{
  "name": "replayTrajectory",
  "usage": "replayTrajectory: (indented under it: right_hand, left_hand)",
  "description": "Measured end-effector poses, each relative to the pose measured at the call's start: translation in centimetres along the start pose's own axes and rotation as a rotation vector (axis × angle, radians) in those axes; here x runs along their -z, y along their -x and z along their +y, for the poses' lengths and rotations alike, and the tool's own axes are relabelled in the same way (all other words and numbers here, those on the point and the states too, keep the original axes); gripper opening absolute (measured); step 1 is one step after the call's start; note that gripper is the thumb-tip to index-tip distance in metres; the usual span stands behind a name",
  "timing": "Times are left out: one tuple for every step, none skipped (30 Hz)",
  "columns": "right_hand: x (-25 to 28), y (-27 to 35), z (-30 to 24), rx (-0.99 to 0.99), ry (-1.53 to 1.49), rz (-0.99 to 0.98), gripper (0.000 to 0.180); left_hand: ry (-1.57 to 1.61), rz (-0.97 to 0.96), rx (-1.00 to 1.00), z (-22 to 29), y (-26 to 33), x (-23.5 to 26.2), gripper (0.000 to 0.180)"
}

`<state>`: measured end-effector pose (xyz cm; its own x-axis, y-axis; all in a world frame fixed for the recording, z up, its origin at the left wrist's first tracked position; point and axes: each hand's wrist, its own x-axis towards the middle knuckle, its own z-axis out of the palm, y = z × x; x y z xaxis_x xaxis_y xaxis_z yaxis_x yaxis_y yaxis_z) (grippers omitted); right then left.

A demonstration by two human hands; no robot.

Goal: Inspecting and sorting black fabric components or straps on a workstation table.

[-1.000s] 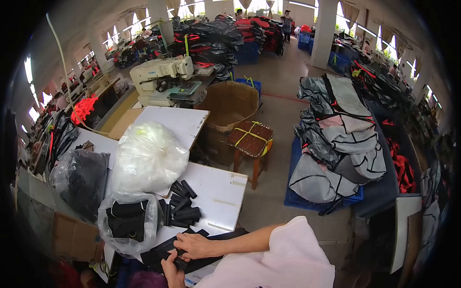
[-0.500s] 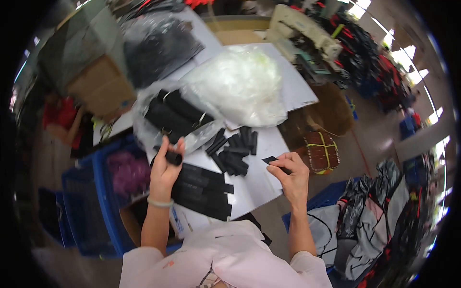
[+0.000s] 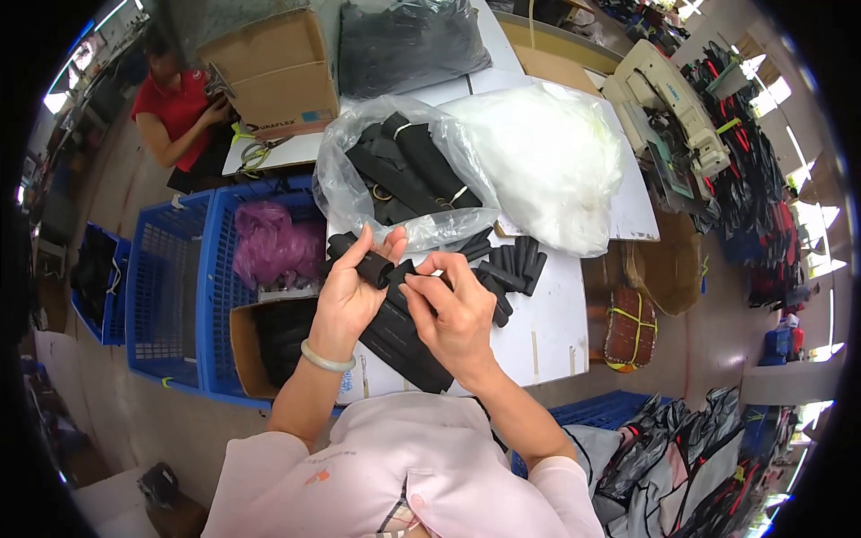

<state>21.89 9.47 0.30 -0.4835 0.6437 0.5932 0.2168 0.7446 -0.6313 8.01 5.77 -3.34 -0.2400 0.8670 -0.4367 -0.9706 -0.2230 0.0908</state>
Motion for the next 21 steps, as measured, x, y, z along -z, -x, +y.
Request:
replayTrajectory:
  right_hand:
    - [-0.3,-0.2,0.0,0.006,-0.003,-0.008,0.017]
    - [-0.6,-0.2,0.0,0.019,-0.006,-0.013,0.017]
    - [-0.8,-0.3,0.1,0.031,-0.009,-0.019,0.017]
    - [-1.1,-0.3,0.1,0.031,-0.011,-0.029,0.017]
    - [-1.3,-0.3,0.1,0.019,-0.023,-0.055,0.017]
    - [-1.4,-0.3,0.1,0.007,-0.035,-0.081,0.016]
    - [-1.5,-0.4,0.0,-0.01,-0.062,-0.112,0.015]
    - [-1.6,-0.5,-0.2,-0.008,-0.063,-0.118,0.015]
    - [-1.7,-0.5,-0.3,-0.051,-0.102,-0.138,0.015]
    - [-1.8,-0.6,-0.3,-0.095,-0.138,-0.156,0.015]
    - [-2.1,-0.5,0.0,-0.093,-0.137,-0.158,0.015]
    - [-2.5,-0.3,0.4,-0.149,-0.191,-0.178,0.016]
    - [-2.8,-0.2,0.6,-0.204,-0.249,-0.199,0.018]
    - [-2.9,-0.2,0.6,-0.201,-0.25,-0.203,0.018]
    - [-2.8,-0.2,0.4,-0.183,-0.236,-0.245,0.025]
    - [-2.8,-0.2,0.2,-0.163,-0.222,-0.286,0.032]
    - [-2.5,0.0,-0.1,-0.185,-0.144,-0.384,0.04]
    - [-2.2,0.3,-0.4,-0.206,-0.065,-0.481,0.049]
    - [-2.6,0.7,0.0,-0.211,-0.042,-0.486,0.043]
    - [-3.2,1.5,0.4,-0.223,-0.022,-0.494,0.036]
    - [-4.0,1.3,0.9,-0.176,0.038,-0.496,0.033]
  left_hand:
    - [-0.039,-0.007,-0.028,0.1,0.1,0.0,0.03]
    - [-0.032,-0.006,-0.035,0.2,0.2,-0.1,0.03]
    - [-0.07,-0.01,-0.064,0.2,0.2,-0.2,0.027]
    - [-0.107,-0.011,-0.089,0.1,0.3,-0.2,0.025]
    - [-0.101,-0.005,-0.092,0.1,0.4,-0.3,0.025]
    - [-0.137,-0.017,-0.151,0.1,0.4,-0.4,0.022]
    - [-0.174,-0.034,-0.212,0.3,0.3,-0.6,0.02]
    - [-0.169,-0.032,-0.216,0.4,0.3,-0.6,0.02]
    - [-0.175,-0.05,-0.24,0.6,0.3,-0.5,0.018]
    - [-0.182,-0.07,-0.261,0.6,0.2,-0.5,0.016]
    - [-0.178,-0.07,-0.262,0.5,0.1,-0.5,0.016]
    - [-0.198,-0.079,-0.265,0.5,-0.2,-0.4,0.015]
    - [-0.218,-0.085,-0.272,0.5,-0.3,-0.2,0.014]
    - [-0.215,-0.085,-0.277,0.7,-0.5,0.0,0.014]
    - [-0.207,-0.072,-0.278,1.1,-0.7,0.4,0.014]
    - [-0.199,-0.061,-0.28,1.6,-0.9,0.7,0.014]
    - [-0.154,-0.03,-0.279,2.2,-1.2,0.8,0.014]
    - [-0.119,-0.014,-0.28,2.6,-1.2,0.9,0.013]
    - [-0.166,-0.032,-0.274,2.4,-1.2,0.8,0.012]
    - [-0.214,-0.043,-0.266,1.8,-0.8,0.9,0.012]
    - [-0.187,-0.047,-0.227,1.0,-0.2,0.7,0.012]
